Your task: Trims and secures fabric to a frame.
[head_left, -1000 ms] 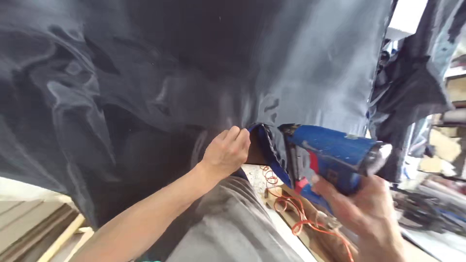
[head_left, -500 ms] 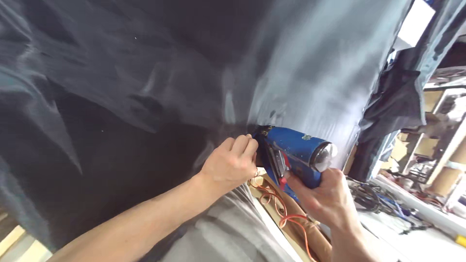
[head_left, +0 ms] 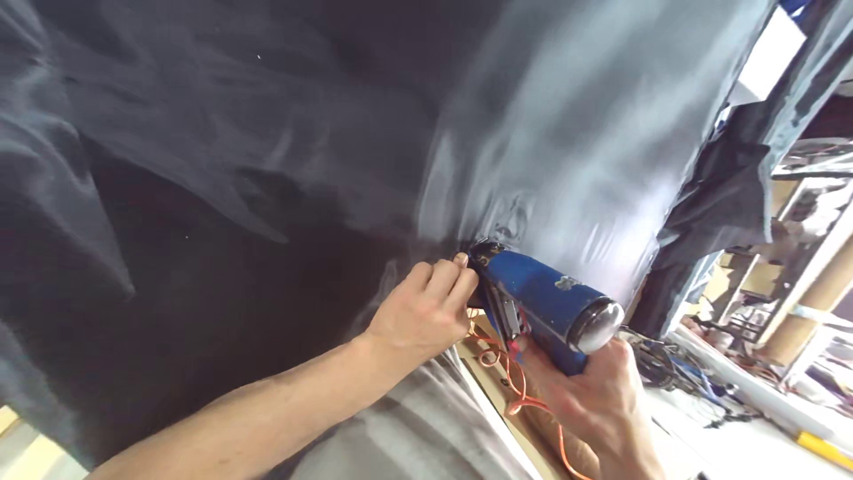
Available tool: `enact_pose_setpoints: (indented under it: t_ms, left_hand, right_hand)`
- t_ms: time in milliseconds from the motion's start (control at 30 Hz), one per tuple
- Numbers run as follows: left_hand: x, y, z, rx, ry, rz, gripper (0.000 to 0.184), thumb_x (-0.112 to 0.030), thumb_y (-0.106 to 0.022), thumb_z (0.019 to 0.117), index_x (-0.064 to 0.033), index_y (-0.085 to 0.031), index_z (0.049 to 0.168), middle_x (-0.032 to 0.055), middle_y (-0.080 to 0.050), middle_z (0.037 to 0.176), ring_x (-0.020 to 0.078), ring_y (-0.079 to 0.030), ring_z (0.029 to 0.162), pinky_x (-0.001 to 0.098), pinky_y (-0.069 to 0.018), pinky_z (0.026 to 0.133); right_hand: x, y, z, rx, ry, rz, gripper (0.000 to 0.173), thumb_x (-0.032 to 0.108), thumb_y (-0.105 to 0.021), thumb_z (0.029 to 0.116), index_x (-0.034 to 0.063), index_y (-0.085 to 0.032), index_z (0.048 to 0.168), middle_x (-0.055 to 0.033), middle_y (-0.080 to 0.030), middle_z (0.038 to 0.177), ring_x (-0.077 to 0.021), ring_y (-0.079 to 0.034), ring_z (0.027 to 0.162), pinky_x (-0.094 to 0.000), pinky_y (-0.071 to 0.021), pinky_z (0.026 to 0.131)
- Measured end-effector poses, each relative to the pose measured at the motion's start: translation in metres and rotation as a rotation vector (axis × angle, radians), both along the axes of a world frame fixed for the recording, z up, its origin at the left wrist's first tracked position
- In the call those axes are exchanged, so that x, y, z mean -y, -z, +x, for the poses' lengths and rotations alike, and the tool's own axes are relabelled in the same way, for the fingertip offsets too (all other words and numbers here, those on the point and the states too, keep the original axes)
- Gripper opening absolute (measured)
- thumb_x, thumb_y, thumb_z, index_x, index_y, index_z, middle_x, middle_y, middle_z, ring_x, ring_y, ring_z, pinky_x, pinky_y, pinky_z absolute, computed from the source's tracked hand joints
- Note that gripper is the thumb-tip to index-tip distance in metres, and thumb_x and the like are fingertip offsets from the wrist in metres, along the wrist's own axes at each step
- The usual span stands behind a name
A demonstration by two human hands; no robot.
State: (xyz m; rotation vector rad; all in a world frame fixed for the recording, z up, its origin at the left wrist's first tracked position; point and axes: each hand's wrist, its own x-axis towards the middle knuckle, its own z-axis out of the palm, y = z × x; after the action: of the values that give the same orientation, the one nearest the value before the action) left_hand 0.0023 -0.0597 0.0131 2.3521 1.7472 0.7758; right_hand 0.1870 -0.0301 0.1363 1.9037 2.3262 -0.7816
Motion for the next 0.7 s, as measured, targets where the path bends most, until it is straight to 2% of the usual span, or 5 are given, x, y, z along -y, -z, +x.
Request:
enact_pose_setpoints:
  t_ms: [200, 300, 433, 567, 700]
  left_hand:
    - [0.002, -0.001, 0.003, -0.009, -0.003, 0.003, 0.027, 0.003, -0.046, 0.1019, 0.0022, -0.069, 0.088, 0.0141, -0.071, 0.097, 0.0262, -0.066, 0.082, 0.0369, -0.0471, 0.065]
    - [0.006, -0.007, 0.002, 0.033, 0.025, -0.042, 0.025, 0.001, -0.046, 0.1022, 0.001, -0.071, 0.097, 0.0135, -0.072, 0.099, 0.0264, -0.067, 0.08, 0.0357, -0.0504, 0.064]
    - [0.057, -0.028, -0.026, 0.223, 0.067, -0.029, 0.024, -0.003, -0.055, 0.1001, -0.001, -0.073, 0.117, 0.0114, -0.071, 0.087, 0.0272, -0.064, 0.077, 0.0371, -0.0518, 0.067]
    - [0.129, -0.029, -0.067, 0.167, -0.276, -0.058, 0.024, -0.023, -0.067, 0.0986, -0.0058, -0.075, 0.114, 0.0121, -0.072, 0.09, 0.0269, -0.067, 0.084, 0.0385, -0.0551, 0.078]
    - [0.178, -0.023, -0.061, 0.057, -0.42, -0.196, 0.047, -0.047, -0.067, 0.0959, -0.0105, -0.07, 0.126, 0.0137, -0.072, 0.111, 0.0293, -0.068, 0.101, 0.0418, -0.0547, 0.086]
  right_hand:
    - [0.004, 0.002, -0.001, 0.0, 0.015, -0.058, 0.017, 0.036, -0.069, 0.0826, 0.0201, -0.068, 0.089, 0.014, -0.066, 0.072, 0.0092, -0.061, 0.064, -0.0156, -0.051, 0.055]
    - [0.012, -0.005, 0.016, -0.015, 0.19, 0.0, 0.021, 0.036, -0.07, 0.0845, 0.0151, -0.068, 0.087, 0.0101, -0.068, 0.07, 0.0025, -0.065, 0.06, -0.0235, -0.0562, 0.052]
    - [0.002, -0.01, 0.069, 0.128, 0.366, 0.104, 0.054, 0.041, -0.063, 0.0949, -0.0045, -0.06, 0.124, -0.0156, -0.071, 0.097, -0.0215, -0.071, 0.082, -0.048, -0.0598, 0.073]
    - [-0.014, 0.021, 0.122, 0.184, 0.349, 0.118, 0.067, 0.038, -0.056, 0.0979, 0.0082, -0.042, 0.156, -0.0259, -0.063, 0.133, -0.039, -0.064, 0.117, -0.0629, -0.0485, 0.096]
    - [-0.01, 0.059, 0.133, 0.196, 0.36, 0.147, 0.078, 0.036, -0.066, 0.0952, 0.0066, -0.033, 0.16, -0.0297, -0.061, 0.131, -0.0461, -0.061, 0.115, -0.0666, -0.0467, 0.097]
